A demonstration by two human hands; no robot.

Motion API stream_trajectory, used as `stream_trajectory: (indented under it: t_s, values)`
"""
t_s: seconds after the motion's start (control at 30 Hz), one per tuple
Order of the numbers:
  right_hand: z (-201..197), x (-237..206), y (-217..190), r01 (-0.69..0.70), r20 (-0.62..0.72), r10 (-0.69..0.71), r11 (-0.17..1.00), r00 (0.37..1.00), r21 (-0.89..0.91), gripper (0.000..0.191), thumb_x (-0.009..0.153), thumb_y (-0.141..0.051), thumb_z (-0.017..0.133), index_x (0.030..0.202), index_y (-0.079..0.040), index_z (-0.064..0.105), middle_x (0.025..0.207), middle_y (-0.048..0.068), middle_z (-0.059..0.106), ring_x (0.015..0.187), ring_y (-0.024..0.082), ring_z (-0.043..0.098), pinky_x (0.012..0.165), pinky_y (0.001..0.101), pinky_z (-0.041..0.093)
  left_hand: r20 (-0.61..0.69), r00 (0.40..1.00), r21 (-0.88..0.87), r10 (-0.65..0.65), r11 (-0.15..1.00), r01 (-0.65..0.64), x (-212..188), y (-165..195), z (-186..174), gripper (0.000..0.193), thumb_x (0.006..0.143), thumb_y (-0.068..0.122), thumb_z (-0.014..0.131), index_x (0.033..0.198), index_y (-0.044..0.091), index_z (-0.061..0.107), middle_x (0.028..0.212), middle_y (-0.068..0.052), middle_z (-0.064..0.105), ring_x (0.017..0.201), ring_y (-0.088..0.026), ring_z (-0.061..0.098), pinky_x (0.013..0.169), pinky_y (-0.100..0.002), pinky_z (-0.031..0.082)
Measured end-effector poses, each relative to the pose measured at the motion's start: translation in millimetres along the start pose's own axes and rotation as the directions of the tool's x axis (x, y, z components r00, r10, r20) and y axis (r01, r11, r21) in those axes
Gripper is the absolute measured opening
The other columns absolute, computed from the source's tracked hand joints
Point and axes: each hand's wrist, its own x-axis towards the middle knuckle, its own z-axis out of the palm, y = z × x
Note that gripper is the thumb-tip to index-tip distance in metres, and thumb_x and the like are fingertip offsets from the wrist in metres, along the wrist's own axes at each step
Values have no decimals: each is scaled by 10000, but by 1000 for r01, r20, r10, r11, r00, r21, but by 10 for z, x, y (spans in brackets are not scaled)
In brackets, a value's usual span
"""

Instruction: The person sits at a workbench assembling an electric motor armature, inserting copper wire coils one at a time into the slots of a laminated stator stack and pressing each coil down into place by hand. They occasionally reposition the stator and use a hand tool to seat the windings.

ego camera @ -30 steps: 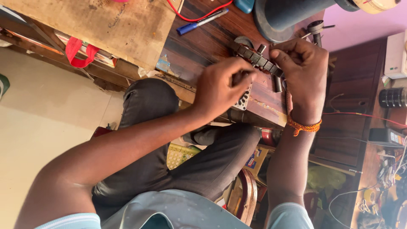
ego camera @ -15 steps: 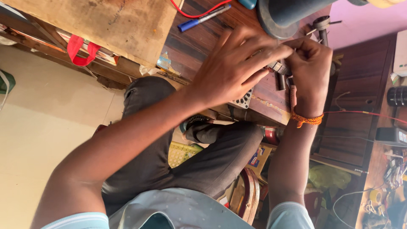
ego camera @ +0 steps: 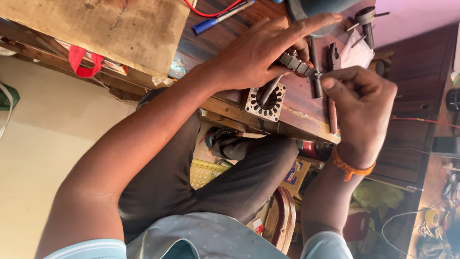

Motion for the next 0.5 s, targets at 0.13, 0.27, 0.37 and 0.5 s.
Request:
stream_trajectory:
  t_s: [0.13, 0.27, 0.37, 0.5]
  values:
    - [190, -136, -55, -76, -50, 74, 996, 996, -36, 96, 960, -29, 800, 1031, 16, 754, 740, -80, 570, 642, -19, 401, 576, 171, 280, 31, 997, -44, -76, 996, 77, -25, -26, 32, 1037, 885, 59, 907, 1600, 292, 193, 1124, 38, 687, 1171, -152, 665, 1085, -419, 489]
    - [399, -231, 47, -71, -58, 65, 990, 996, -126, 85, 956, -22, 800, 1014, 24, 759, 725, -58, 531, 640, -7, 368, 569, 186, 260, 39, 996, -24, -80, 996, 81, -48, -30, 41, 995, 914, 105, 899, 1597, 313, 206, 1138, 46, 675, 1157, -170, 637, 1096, -421, 482]
    - [536, -224, 169, -16, -58, 12, 997, 998, -72, 84, 955, -14, 794, 1013, 32, 755, 743, -55, 581, 649, -8, 414, 571, 188, 299, 4, 1000, 62, 27, 998, -27, -47, -9, 12, 945, 915, 154, 867, 1577, 294, 208, 1297, 25, 624, 1230, -183, 596, 1053, -438, 439]
    - [626, -255, 318, 8, -99, -9, 1000, 995, -10, 100, 942, -7, 794, 1016, 37, 745, 764, -53, 641, 651, -8, 454, 583, 187, 342, 171, 984, 442, 50, 889, -122, -106, 91, -38, 700, 958, 48, 789, 1541, 324, 516, 1361, 28, 554, 1248, -189, 543, 1066, -404, 460]
